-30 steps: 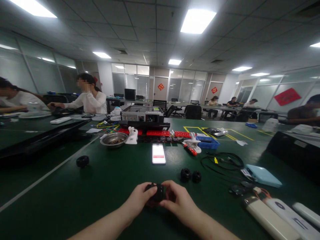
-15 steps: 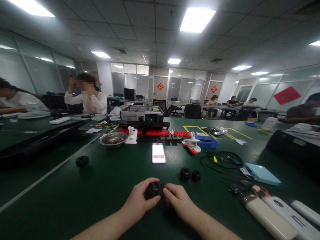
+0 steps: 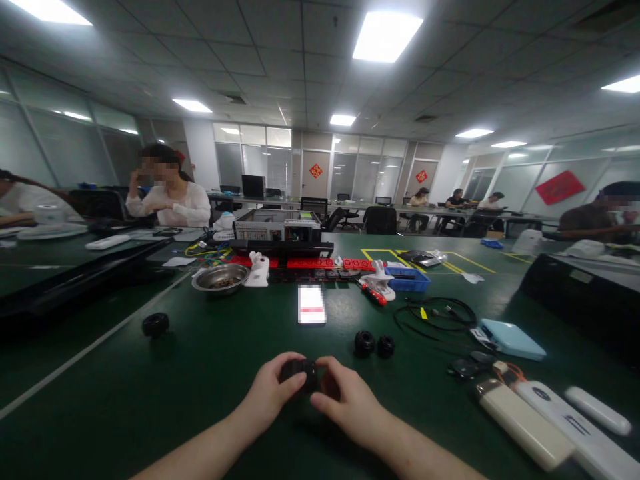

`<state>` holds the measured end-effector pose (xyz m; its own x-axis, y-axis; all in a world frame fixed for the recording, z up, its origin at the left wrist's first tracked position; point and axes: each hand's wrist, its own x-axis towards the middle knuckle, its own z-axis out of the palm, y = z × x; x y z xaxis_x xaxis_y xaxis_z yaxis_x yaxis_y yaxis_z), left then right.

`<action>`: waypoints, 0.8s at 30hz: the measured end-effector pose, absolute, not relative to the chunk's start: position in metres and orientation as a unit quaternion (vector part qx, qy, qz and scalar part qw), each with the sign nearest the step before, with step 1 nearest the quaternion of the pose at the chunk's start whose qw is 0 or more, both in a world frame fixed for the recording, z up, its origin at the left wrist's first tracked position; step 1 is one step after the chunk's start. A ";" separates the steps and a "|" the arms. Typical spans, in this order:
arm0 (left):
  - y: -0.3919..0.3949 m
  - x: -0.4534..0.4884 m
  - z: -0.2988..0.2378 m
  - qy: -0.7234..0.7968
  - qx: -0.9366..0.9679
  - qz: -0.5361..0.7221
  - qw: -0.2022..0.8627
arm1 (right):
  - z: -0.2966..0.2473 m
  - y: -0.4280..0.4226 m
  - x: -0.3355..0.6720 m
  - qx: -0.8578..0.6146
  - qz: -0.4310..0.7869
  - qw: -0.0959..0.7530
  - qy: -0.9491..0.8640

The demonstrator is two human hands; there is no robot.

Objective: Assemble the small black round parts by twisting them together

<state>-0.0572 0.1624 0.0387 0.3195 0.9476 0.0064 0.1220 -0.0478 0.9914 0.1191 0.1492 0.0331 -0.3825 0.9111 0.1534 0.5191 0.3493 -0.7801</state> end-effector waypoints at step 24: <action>0.159 -0.061 0.043 0.404 0.635 0.421 0.507 | 0.033 0.148 0.118 -0.454 0.311 0.320 -0.771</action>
<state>-0.0611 0.1586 0.0430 0.3184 0.9396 0.1255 0.0858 -0.1604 0.9833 0.1183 0.1477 0.0329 -0.3830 0.8991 0.2120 0.5007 0.3949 -0.7703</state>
